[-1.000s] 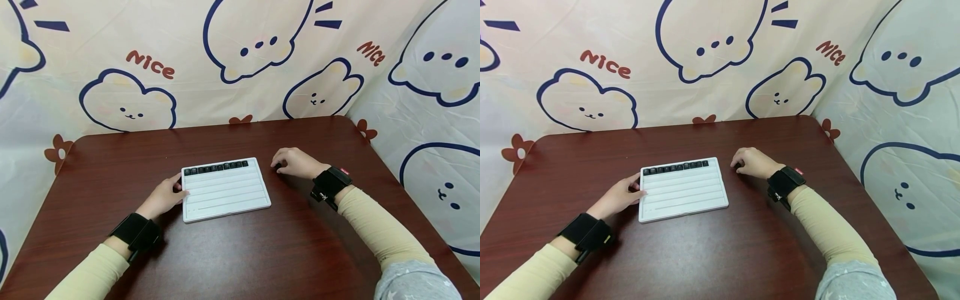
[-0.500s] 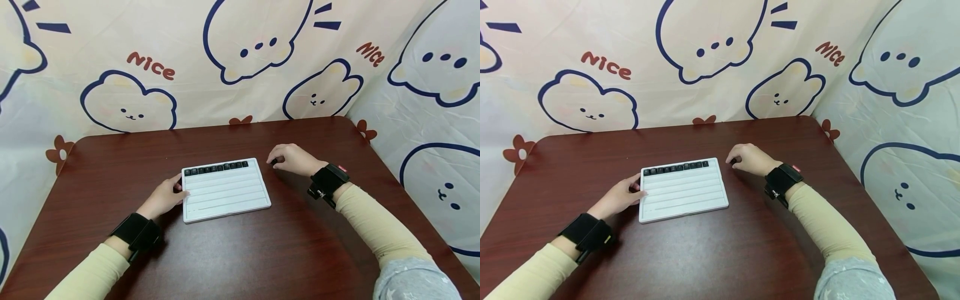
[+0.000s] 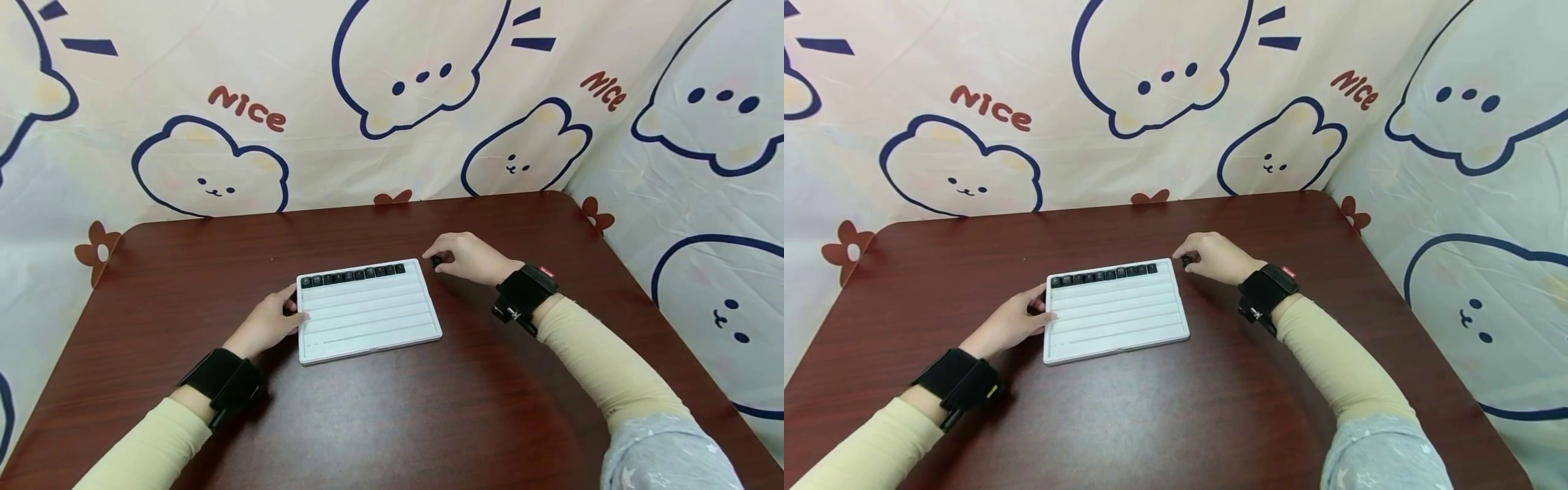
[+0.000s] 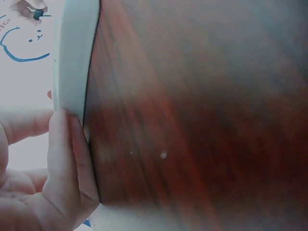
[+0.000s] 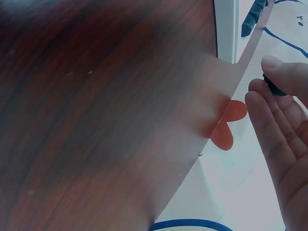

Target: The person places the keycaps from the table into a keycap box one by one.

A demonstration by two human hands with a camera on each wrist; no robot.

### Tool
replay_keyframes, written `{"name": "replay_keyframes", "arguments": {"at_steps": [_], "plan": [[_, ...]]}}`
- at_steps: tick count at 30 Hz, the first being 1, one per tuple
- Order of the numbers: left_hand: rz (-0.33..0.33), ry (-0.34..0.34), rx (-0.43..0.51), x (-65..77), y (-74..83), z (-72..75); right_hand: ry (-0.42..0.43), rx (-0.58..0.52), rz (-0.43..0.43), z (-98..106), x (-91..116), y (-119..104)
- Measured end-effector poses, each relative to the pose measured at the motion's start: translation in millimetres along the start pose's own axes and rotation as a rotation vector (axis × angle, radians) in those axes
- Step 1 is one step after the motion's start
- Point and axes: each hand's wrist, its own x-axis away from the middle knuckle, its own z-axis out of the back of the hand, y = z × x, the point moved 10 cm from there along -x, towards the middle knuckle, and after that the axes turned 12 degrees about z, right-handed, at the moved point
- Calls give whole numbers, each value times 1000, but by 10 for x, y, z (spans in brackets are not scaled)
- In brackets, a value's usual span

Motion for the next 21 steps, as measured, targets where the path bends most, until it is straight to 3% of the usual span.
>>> {"name": "replay_keyframes", "arguments": {"at_steps": [21], "plan": [[-22, -2, -3, -14, -13, 2, -41, -41, -30, -211, -342, -38]]}}
